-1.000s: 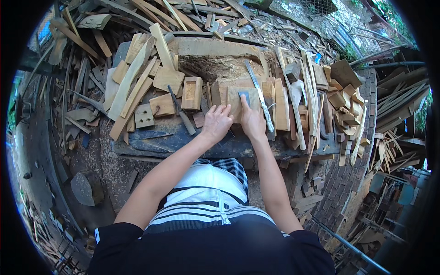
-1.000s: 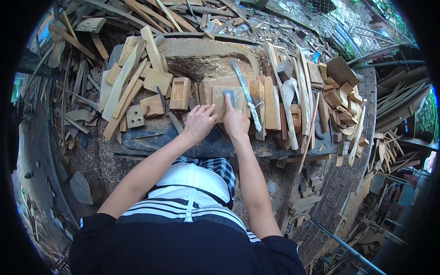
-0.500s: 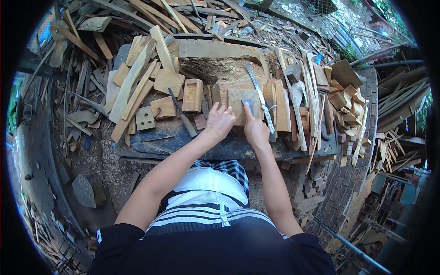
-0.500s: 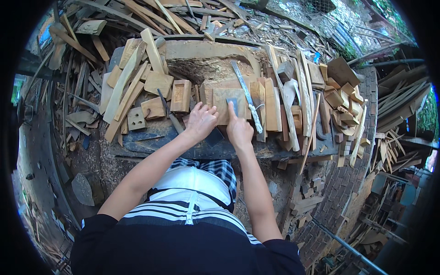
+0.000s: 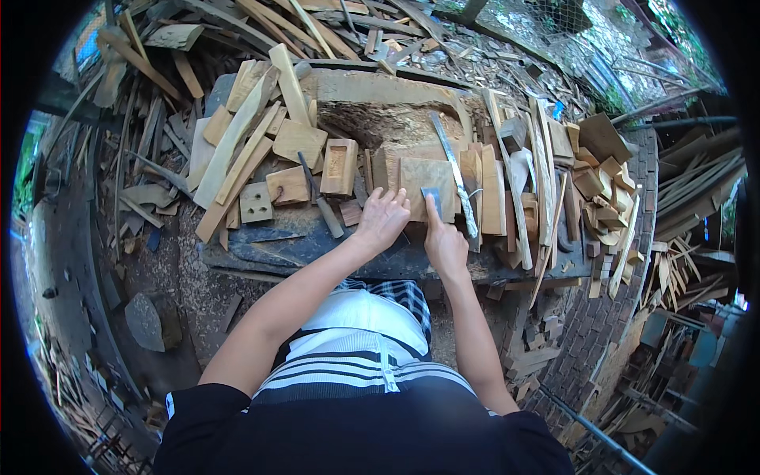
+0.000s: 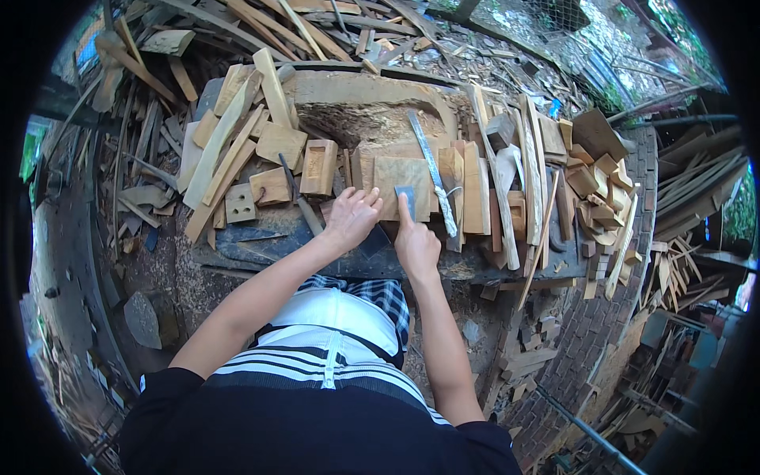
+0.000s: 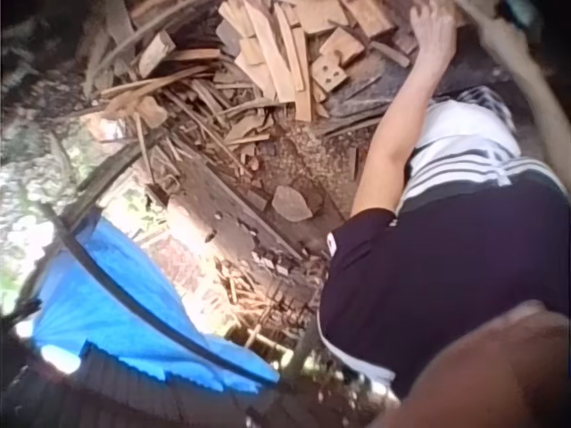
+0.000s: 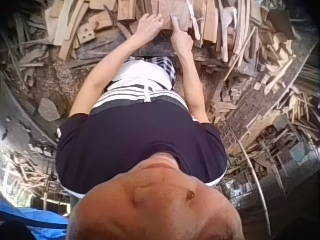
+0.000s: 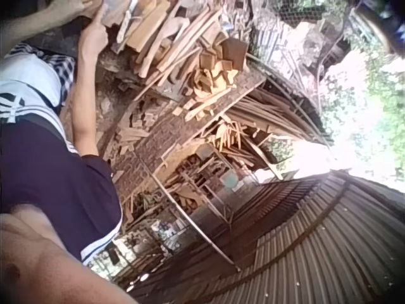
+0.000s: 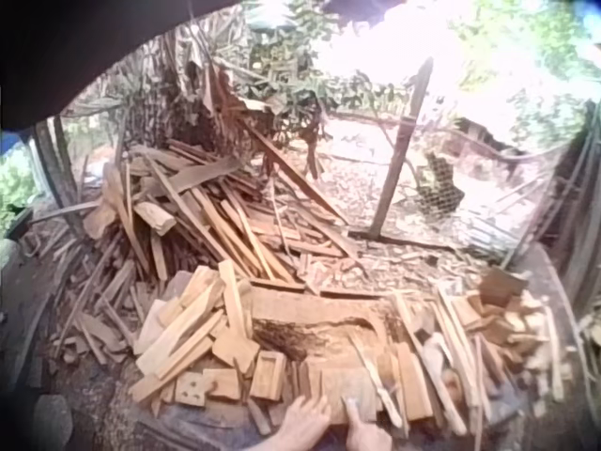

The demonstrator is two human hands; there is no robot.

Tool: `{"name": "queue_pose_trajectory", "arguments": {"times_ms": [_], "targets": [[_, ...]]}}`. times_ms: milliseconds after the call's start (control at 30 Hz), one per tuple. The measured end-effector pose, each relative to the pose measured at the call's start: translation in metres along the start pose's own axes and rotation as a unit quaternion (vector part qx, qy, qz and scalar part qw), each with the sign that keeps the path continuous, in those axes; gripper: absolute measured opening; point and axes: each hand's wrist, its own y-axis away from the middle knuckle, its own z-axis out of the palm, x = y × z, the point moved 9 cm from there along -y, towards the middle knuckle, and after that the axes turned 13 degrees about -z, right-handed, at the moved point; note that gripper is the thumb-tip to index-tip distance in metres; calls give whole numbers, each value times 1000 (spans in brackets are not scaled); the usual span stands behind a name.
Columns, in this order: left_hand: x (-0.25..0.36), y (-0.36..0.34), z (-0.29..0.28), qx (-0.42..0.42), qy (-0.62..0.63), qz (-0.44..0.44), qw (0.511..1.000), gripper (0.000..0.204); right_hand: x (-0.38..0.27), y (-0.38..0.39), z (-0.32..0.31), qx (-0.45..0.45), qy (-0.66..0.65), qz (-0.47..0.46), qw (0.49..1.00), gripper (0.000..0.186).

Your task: The person carves a wooden piece using a small knife, moves pieces of wood across the workbench, and sands a wooden block with sandpaper.

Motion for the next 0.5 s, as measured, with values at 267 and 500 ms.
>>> {"name": "queue_pose_trajectory", "arguments": {"times_ms": [267,500], "targets": [[8,0,-3,-12,2,19,1000,28,24,-57,1,22,-16,7,1000,52],[0,3,3,-20,29,-3,999,29,1,12,3,-34,-19,21,999,59]]}}
